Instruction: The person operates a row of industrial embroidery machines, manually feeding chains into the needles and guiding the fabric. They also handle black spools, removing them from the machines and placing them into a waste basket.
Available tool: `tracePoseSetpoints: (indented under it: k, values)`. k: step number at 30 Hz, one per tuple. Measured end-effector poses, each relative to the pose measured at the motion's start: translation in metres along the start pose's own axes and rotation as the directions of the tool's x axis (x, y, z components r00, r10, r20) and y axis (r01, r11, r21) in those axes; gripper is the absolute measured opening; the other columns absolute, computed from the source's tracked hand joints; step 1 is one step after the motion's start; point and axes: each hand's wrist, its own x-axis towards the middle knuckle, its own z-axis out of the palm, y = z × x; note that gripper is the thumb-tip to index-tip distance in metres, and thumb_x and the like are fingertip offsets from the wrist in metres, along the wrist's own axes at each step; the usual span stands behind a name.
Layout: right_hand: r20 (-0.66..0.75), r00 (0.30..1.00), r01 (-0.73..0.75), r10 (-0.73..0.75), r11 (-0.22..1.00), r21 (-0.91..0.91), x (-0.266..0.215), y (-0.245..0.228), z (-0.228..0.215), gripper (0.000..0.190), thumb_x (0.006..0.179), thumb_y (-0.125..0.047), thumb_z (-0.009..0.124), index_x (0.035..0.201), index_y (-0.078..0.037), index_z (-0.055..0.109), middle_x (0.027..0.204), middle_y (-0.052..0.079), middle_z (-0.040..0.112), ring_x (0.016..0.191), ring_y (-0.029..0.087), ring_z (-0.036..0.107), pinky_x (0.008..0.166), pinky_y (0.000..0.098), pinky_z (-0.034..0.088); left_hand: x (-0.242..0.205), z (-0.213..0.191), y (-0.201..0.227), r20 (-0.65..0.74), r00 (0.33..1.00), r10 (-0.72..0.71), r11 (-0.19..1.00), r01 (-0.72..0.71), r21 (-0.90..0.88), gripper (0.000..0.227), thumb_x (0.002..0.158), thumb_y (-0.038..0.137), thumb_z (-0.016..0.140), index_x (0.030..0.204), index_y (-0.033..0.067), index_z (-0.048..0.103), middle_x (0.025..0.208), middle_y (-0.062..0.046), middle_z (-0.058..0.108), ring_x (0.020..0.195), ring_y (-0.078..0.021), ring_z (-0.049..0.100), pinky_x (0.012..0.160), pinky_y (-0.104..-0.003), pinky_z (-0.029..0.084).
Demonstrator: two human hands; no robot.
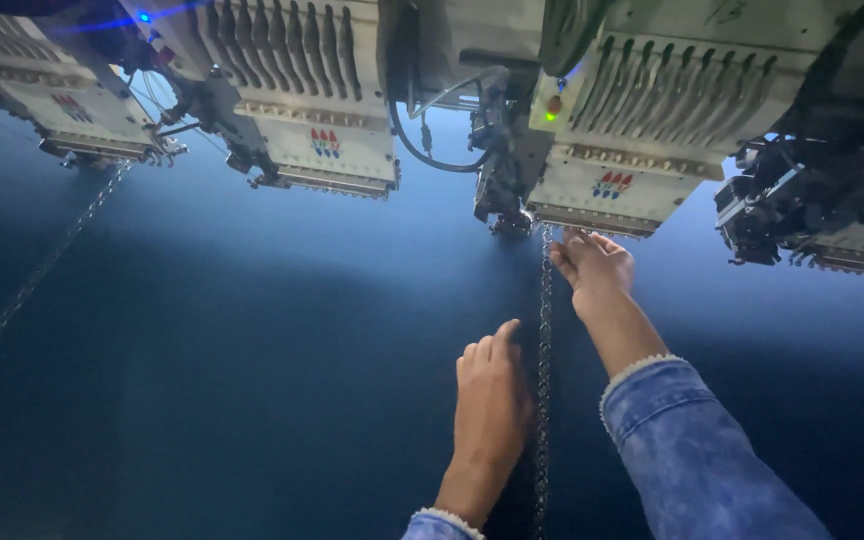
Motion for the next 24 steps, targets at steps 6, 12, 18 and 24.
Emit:
tracePoseSetpoints:
  k: [6, 12, 18, 24]
  values:
    - [0.011, 1.000, -0.020, 0.021, 0.998, -0.057, -0.017, -0.012, 0.009, 0.045, 0.095, 0.005, 0.064, 0.139, 0.004, 0.053, 0.099, 0.015, 0.077, 0.083, 0.023, 0.079, 0.080, 0.0272, 0.070, 0.008, 0.009, 0.004, 0.000, 1.000, -0.005, 0.994, 0.005, 0.105, 0.040, 0.098, 0.006, 0.058, 0.138, 0.0051, 0.055, 0.105, -0.010, 0.065, 0.090, -0.0310, 0.056, 0.085, -0.045, 0.044]
    - [0.068, 0.996, 0.082, -0.060, 0.911, -0.404, -0.052, -0.029, 0.000, 0.023, 0.089, 0.002, 0.065, 0.110, 0.005, 0.075, 0.103, 0.012, 0.075, 0.069, 0.017, 0.060, 0.068, 0.0267, 0.059, 0.010, 0.007, 0.011, -0.041, 0.999, 0.020, 0.997, -0.017, 0.076, 0.031, 0.096, 0.001, 0.053, 0.126, 0.0067, 0.057, 0.101, -0.011, 0.063, 0.086, -0.0315, 0.054, 0.079, -0.045, 0.044]
    - [0.174, 0.978, 0.177, -0.117, 0.905, -0.386, -0.064, -0.037, -0.023, 0.022, 0.091, -0.001, 0.072, 0.111, -0.004, 0.079, 0.089, 0.009, 0.076, 0.066, 0.014, 0.061, 0.066, 0.0242, 0.059, 0.008, 0.006, 0.011, -0.082, 0.996, 0.029, 0.996, -0.022, 0.082, 0.035, 0.088, -0.005, 0.050, 0.119, 0.0087, 0.057, 0.096, -0.011, 0.061, 0.084, -0.0336, 0.053, 0.079, -0.046, 0.042]
    - [0.230, 0.965, 0.179, -0.126, 0.957, -0.229, -0.070, -0.067, -0.018, 0.016, 0.087, 0.000, 0.074, 0.103, 0.000, 0.079, 0.082, 0.009, 0.072, 0.062, 0.018, 0.059, 0.062, 0.0284, 0.058, 0.010, -0.001, 0.025, -0.089, 0.996, -0.003, 0.998, 0.009, 0.062, 0.024, 0.102, 0.004, 0.048, 0.123, 0.0059, 0.060, 0.103, -0.010, 0.068, 0.090, -0.0287, 0.060, 0.084, -0.043, 0.047]
